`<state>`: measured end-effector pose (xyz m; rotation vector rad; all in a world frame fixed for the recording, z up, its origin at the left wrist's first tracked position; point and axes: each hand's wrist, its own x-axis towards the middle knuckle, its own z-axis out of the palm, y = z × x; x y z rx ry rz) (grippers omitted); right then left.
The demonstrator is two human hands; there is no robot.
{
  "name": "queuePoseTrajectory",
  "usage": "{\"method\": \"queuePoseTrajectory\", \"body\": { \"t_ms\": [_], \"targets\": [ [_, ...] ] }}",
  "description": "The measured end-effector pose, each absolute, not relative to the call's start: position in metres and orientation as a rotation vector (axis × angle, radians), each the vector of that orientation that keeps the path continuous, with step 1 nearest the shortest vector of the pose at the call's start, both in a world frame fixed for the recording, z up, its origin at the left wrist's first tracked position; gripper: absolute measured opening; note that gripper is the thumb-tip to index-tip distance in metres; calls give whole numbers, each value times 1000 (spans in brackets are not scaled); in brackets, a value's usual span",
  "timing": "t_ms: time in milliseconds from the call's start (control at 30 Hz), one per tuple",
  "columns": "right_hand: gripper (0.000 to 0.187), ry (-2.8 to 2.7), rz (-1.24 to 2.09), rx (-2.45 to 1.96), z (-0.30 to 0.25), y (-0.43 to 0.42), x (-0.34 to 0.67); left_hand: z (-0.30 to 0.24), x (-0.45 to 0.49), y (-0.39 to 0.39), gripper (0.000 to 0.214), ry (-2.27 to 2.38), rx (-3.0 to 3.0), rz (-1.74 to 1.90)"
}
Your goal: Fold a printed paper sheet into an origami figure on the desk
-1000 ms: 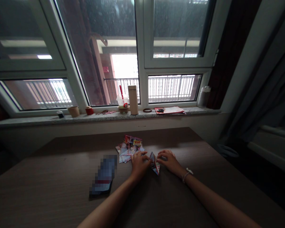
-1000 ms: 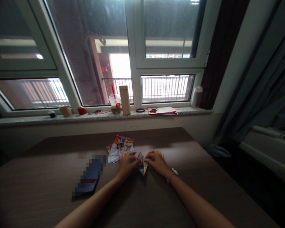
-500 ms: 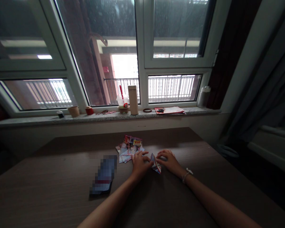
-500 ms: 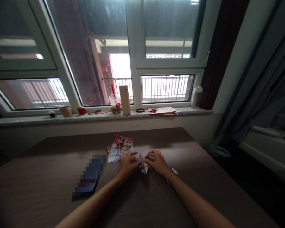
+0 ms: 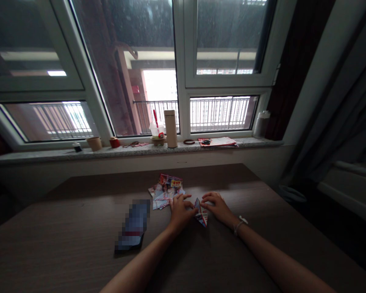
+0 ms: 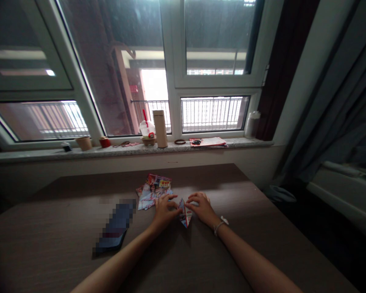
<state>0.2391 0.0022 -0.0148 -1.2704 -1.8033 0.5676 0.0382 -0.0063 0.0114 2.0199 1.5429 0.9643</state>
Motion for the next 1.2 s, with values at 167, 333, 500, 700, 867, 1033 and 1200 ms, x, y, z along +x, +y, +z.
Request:
{"method": "queuePoseTrajectory", "body": {
  "t_ms": [167,333,500,700,867,1033,1200],
  "targets": [
    [15,-1804,551,-1265,-15,2,238,14,40,-8,7,1549,2031,951],
    [17,-1793,534,-1260,-14,1,237,18,40,-10,7,1538,2036,967],
    [18,-1776,550,-1260,-10,0,237,16,39,-9,7,1541,2042,1010],
    [20,-1774,551,-1239,-7,-1,239,15,40,-10,7,1521,2085,981],
    [23,-1756,538,-1198,-10,0,238,16,40,-11,7,1516,2093,989],
    [25,-1748,535,-1190,-11,0,238,14,39,-10,6,1510,2092,1014],
    [24,-1735,552,-1158,-10,1,239,14,39,-8,8,1502,2096,973]
  ]
}}
